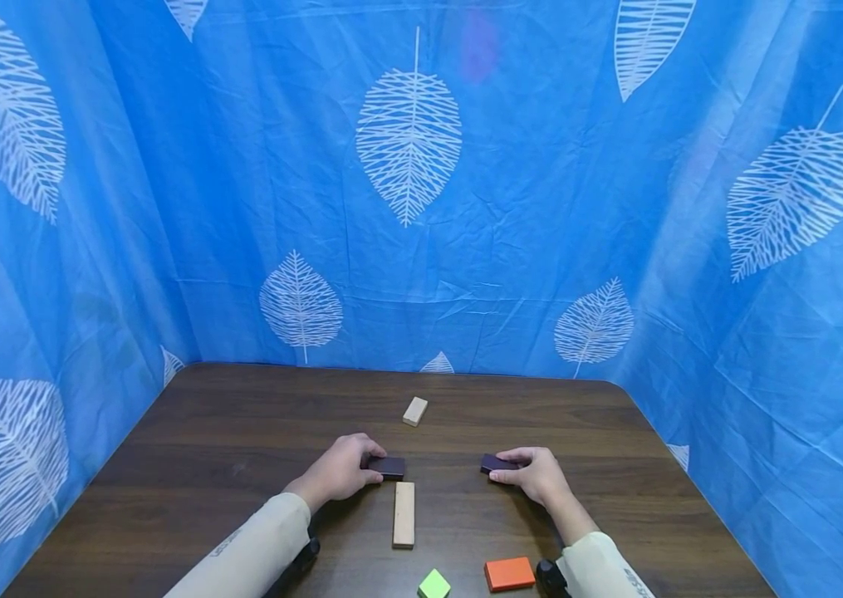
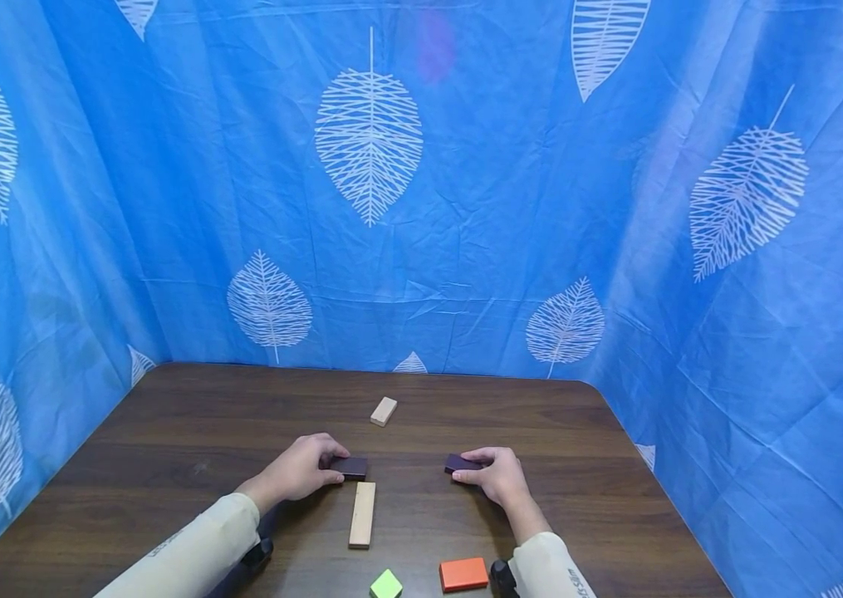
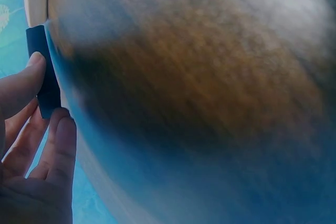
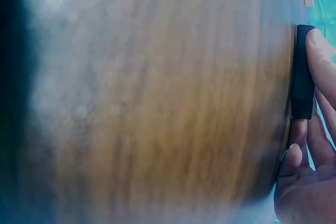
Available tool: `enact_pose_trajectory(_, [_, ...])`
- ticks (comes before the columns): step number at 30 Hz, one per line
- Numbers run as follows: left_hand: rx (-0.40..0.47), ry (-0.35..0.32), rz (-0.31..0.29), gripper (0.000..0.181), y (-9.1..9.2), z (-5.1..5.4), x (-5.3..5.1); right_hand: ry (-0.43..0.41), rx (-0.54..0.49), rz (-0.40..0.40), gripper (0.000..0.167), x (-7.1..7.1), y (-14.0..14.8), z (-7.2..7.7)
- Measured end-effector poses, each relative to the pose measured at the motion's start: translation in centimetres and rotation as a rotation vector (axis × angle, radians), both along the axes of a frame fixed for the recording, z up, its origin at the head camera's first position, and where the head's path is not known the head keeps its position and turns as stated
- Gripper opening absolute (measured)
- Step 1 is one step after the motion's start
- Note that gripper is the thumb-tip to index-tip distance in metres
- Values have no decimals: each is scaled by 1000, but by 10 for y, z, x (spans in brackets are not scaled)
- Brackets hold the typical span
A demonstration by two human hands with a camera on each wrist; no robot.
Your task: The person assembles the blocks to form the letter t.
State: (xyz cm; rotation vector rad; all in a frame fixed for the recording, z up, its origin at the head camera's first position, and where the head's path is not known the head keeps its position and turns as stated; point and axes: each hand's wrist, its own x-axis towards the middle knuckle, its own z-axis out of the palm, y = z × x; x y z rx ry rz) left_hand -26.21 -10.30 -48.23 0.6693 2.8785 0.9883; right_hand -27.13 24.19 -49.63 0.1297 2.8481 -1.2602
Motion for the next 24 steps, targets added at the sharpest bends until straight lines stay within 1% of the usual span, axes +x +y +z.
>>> enact_pose_trajectory(6, [2, -7, -5, 25, -1, 1, 1, 3, -2, -2, 39, 0, 0, -1])
enact_pose_trajectory(12, [-3, -4, -6, 25, 0, 2, 1, 10, -27, -4, 37, 0, 0, -1])
enact_pose_trajectory(20, [-4, -52, 34, 25, 0, 3, -1, 11, -32, -13, 37, 1, -1, -1])
enact_pose_trajectory(24, [-9, -53, 41, 26, -1, 4, -3, 10, -34, -17, 37, 0, -1, -2])
